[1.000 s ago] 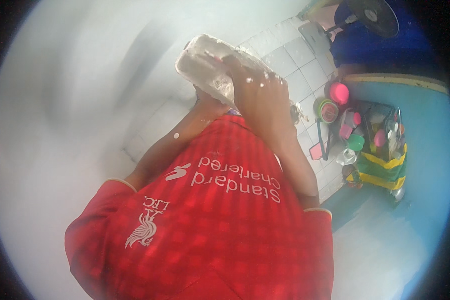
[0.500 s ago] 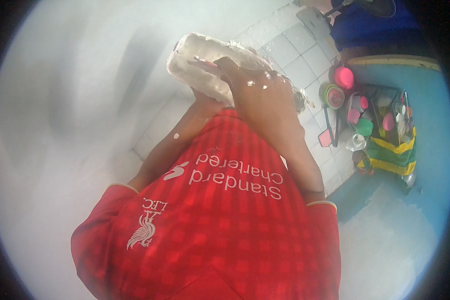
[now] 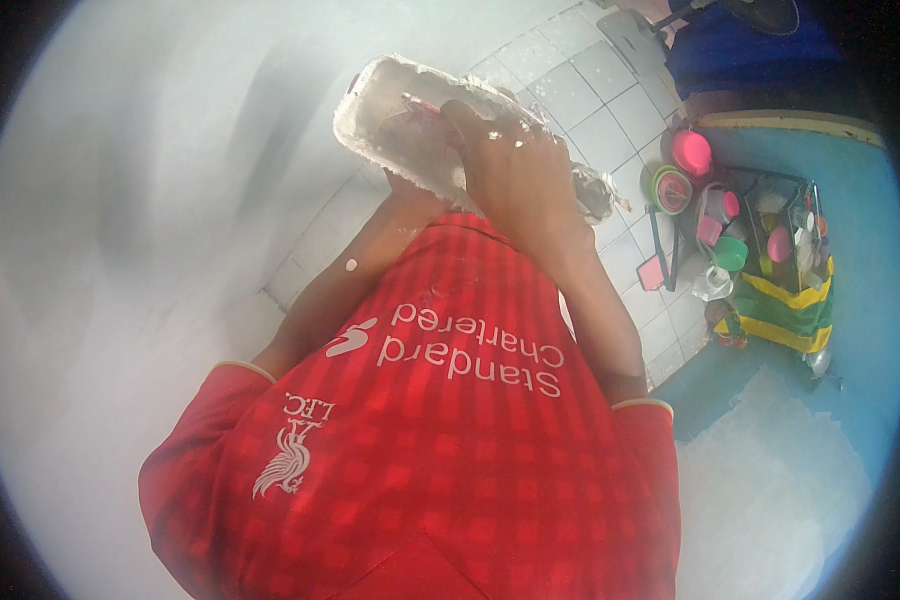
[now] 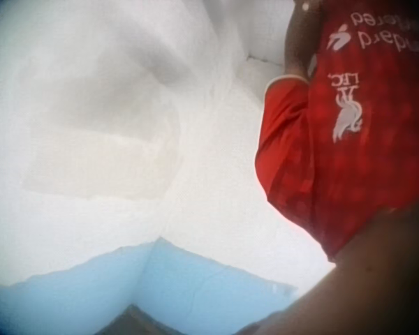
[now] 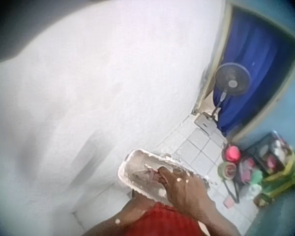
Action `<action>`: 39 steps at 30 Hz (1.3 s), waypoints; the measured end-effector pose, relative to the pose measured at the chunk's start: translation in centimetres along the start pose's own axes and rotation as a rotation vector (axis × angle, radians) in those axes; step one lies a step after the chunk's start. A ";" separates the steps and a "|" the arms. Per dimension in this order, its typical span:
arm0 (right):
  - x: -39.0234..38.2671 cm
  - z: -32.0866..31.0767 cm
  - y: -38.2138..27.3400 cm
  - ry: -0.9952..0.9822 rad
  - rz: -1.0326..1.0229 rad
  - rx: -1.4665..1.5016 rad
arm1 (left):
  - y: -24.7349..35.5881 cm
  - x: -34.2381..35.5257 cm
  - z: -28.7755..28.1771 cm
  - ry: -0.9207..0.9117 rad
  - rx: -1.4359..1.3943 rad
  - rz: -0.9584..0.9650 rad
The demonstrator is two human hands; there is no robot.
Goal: The person uses a trowel to scoop white plaster from a bucket and applies it to the ceiling and upper wall area. They repeatedly reload the trowel and smooth the surface, working in a small tiled room with scattered tools and containers.
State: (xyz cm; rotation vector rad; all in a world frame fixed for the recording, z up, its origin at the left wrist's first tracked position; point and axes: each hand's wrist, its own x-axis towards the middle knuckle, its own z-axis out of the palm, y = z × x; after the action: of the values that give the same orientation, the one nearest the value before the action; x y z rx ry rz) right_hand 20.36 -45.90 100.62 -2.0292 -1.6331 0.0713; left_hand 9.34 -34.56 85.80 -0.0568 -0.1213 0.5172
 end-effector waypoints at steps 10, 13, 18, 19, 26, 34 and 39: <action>-0.1 -1.3 -0.8 0.015 0.048 -0.136 | -1.2 -0.4 3.9 0.018 0.188 0.075; -1.5 -3.1 -0.8 0.105 0.053 -0.152 | -2.5 -0.9 4.8 0.119 0.267 0.116; -2.2 -2.2 -0.9 0.029 0.026 -0.161 | -3.2 -1.0 5.0 0.065 0.246 0.116; -2.4 -1.7 -1.3 0.021 0.018 -0.130 | -2.5 -1.6 3.3 -0.053 0.281 0.104; -2.8 -1.4 -3.3 -0.042 -0.016 -0.037 | 0.0 -3.3 -1.8 0.069 0.382 0.042; -2.5 -0.5 -4.1 0.021 -0.118 -0.035 | 0.2 -4.0 0.6 0.113 1.100 0.241; -2.9 -1.0 -6.4 -0.032 0.017 -0.071 | 1.2 -5.1 2.2 0.070 1.521 0.322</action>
State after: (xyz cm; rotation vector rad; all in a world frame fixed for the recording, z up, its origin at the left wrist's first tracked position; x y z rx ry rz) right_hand 14.20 -48.10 103.46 -2.1055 -1.6592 0.0529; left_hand 4.07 -35.99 87.34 1.4082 0.3763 0.8164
